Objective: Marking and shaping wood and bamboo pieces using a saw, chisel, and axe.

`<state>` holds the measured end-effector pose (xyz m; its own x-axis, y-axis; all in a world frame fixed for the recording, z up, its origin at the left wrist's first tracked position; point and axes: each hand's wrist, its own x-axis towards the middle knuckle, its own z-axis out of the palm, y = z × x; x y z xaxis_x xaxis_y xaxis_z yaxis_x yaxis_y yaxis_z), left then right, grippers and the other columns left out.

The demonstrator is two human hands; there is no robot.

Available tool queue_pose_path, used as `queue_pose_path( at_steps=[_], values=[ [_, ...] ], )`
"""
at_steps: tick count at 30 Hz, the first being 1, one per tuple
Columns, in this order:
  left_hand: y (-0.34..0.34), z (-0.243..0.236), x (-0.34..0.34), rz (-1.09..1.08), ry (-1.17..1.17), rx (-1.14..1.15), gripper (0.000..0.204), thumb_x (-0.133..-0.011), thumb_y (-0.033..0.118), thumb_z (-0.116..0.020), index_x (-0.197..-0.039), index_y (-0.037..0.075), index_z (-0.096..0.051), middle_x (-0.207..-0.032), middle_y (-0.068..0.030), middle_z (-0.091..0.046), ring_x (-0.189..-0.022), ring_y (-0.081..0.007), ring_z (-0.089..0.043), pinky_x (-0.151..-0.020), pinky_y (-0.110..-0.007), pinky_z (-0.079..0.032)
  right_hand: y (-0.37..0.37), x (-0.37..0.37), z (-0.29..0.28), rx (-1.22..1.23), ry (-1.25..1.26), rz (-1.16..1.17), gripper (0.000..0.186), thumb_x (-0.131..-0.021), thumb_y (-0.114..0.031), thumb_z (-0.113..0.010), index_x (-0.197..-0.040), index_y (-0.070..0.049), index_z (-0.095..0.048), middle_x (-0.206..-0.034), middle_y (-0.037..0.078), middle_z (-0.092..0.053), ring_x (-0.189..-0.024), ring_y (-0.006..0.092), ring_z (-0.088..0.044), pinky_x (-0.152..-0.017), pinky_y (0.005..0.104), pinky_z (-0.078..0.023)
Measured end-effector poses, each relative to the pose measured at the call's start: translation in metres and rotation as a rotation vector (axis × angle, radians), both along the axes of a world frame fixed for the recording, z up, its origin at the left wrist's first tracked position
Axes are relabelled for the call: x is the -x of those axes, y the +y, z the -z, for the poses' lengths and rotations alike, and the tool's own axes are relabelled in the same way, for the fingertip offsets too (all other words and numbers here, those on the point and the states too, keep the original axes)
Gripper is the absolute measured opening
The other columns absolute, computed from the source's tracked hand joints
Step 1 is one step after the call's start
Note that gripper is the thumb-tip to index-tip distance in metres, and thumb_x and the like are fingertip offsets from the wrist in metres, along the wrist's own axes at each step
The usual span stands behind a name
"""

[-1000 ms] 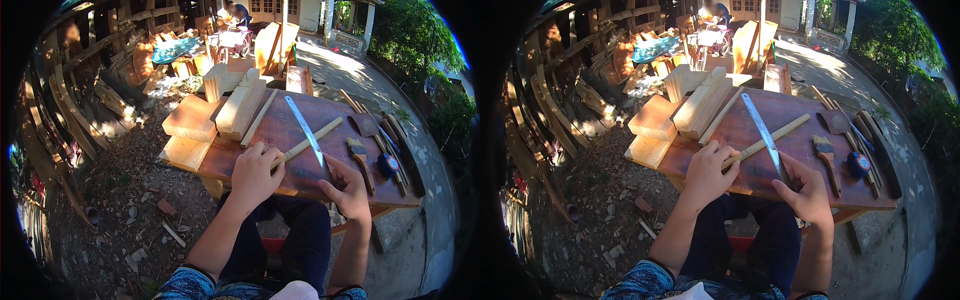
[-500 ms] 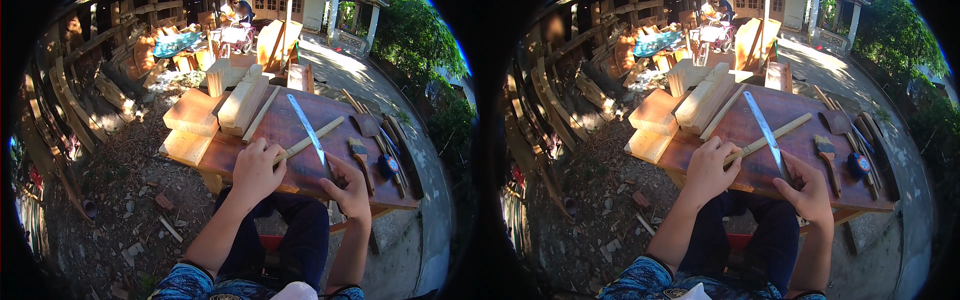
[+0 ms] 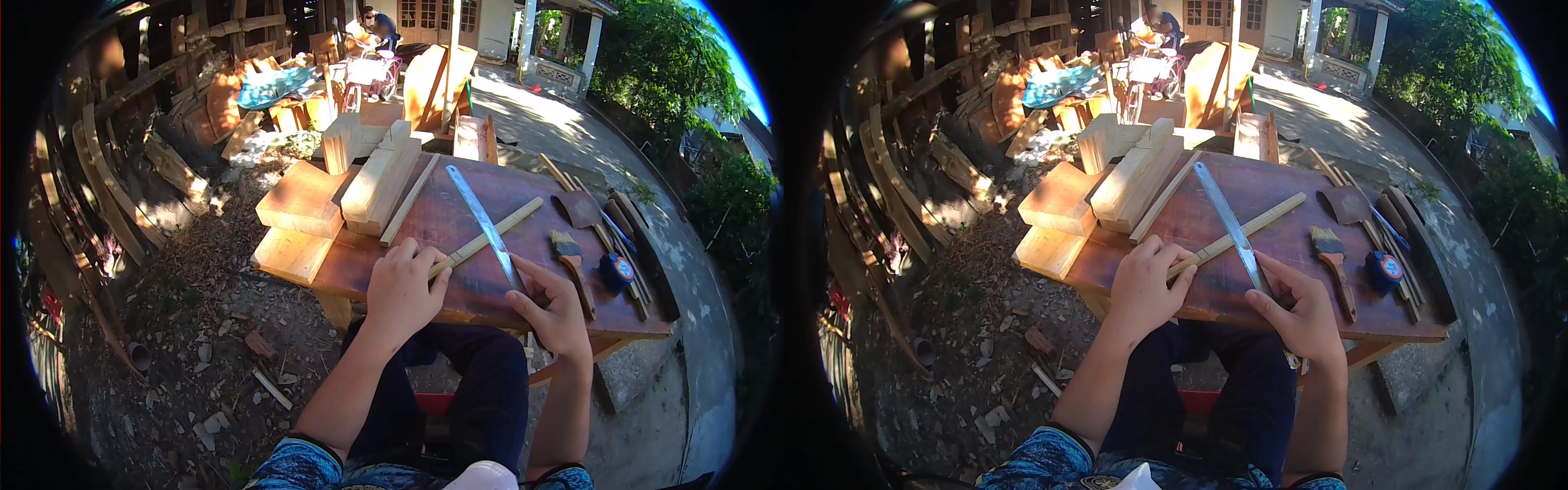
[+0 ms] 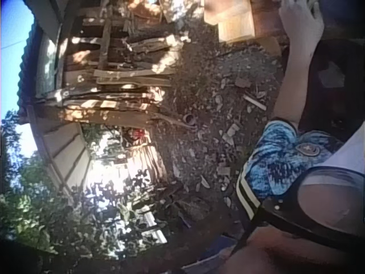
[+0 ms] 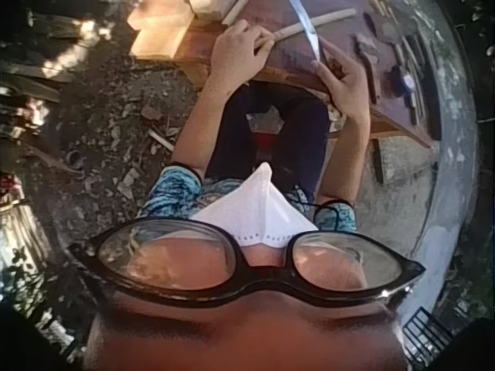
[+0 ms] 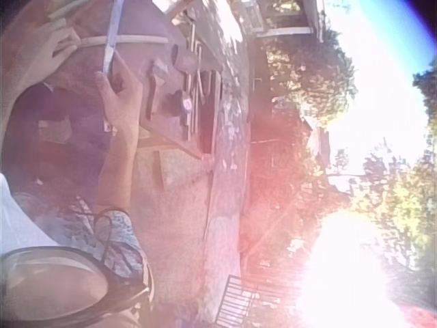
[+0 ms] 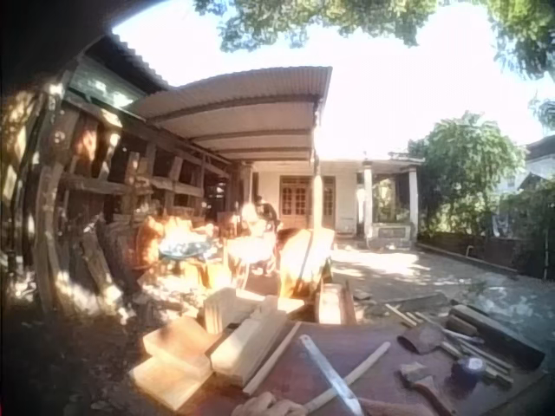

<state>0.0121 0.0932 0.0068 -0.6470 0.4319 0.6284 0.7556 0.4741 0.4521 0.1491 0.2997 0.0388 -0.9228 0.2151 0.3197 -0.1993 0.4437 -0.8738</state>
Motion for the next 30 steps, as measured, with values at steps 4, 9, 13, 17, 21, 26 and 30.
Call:
queue_pose_path(
  at_steps=[4,9,13,17,21,26,30],
  values=[
    [0.002,0.002,0.001,0.004,0.024,-0.063,0.016,-0.090,0.021,-0.075,-0.098,0.008,-0.070,-0.089,-0.0101,-0.059,-0.087,-0.0332,-0.064,-0.078,-0.046,-0.052,0.002,-0.002,-0.004,0.060,-0.052,-0.070,0.056,-0.092,-0.005,-0.078,-0.146,-0.001,-0.060,-0.078,-0.010,-0.051,-0.069,0.0004,-0.041,-0.059,0.0204,-0.031],
    [0.003,-0.001,0.000,-0.017,0.049,-0.023,0.015,-0.091,0.021,-0.074,-0.098,0.008,-0.070,-0.090,-0.0102,-0.059,-0.089,-0.0329,-0.063,-0.080,-0.046,-0.051,0.004,-0.001,-0.006,0.212,-0.078,-0.106,0.053,-0.093,-0.006,-0.076,-0.144,-0.003,-0.062,-0.078,-0.008,-0.053,-0.069,0.0008,-0.041,-0.060,0.0202,-0.033],
    [0.002,0.000,0.000,-0.005,-0.007,-0.005,0.013,-0.091,0.021,-0.074,-0.097,0.009,-0.070,-0.089,-0.0100,-0.059,-0.090,-0.0328,-0.063,-0.081,-0.046,-0.050,0.004,-0.005,-0.017,-0.133,-0.162,-0.062,0.053,-0.092,-0.008,-0.077,-0.143,-0.004,-0.063,-0.080,0.000,-0.066,-0.067,0.0049,-0.050,-0.060,0.0268,-0.041],
    [0.002,0.003,0.003,0.003,-0.022,-0.029,0.012,-0.090,0.019,-0.075,-0.095,0.010,-0.071,-0.086,-0.0093,-0.058,-0.086,-0.0329,-0.063,-0.078,-0.046,-0.050,-0.005,-0.030,-0.042,-0.449,-0.256,-0.020,0.052,-0.091,-0.009,-0.075,-0.142,-0.004,-0.063,-0.078,0.014,-0.070,-0.059,0.0196,-0.058,-0.061,0.0361,-0.046],
    [0.002,0.002,0.004,0.009,-0.021,-0.040,0.012,-0.088,0.019,-0.076,-0.094,0.010,-0.071,-0.085,-0.0099,-0.058,-0.083,-0.0333,-0.063,-0.074,-0.046,-0.049,-0.019,-0.050,-0.053,-0.634,-0.294,0.012,0.048,-0.093,-0.006,-0.069,-0.140,-0.004,-0.064,-0.077,0.023,-0.065,-0.067,0.0413,-0.063,-0.066,0.0448,-0.050],
    [0.003,0.001,0.003,0.004,-0.037,-0.040,0.012,-0.088,0.020,-0.076,-0.093,0.010,-0.071,-0.083,-0.0106,-0.057,-0.082,-0.0339,-0.063,-0.073,-0.046,-0.049,-0.028,-0.038,-0.044,-0.766,-0.237,0.004,0.046,-0.094,-0.007,-0.067,-0.140,-0.005,-0.063,-0.077,0.021,-0.067,-0.073,0.0428,-0.066,-0.067,0.0489,-0.051],
    [0.002,0.003,0.004,-0.001,-0.042,-0.035,0.012,-0.089,0.021,-0.075,-0.092,0.011,-0.070,-0.084,-0.0111,-0.058,-0.083,-0.0349,-0.063,-0.074,-0.047,-0.050,-0.036,-0.043,-0.042,-0.847,-0.226,0.053,0.046,-0.095,-0.009,-0.066,-0.141,-0.006,-0.063,-0.080,0.020,-0.068,-0.073,0.0411,-0.066,-0.066,0.0483,-0.051]
  ],
)
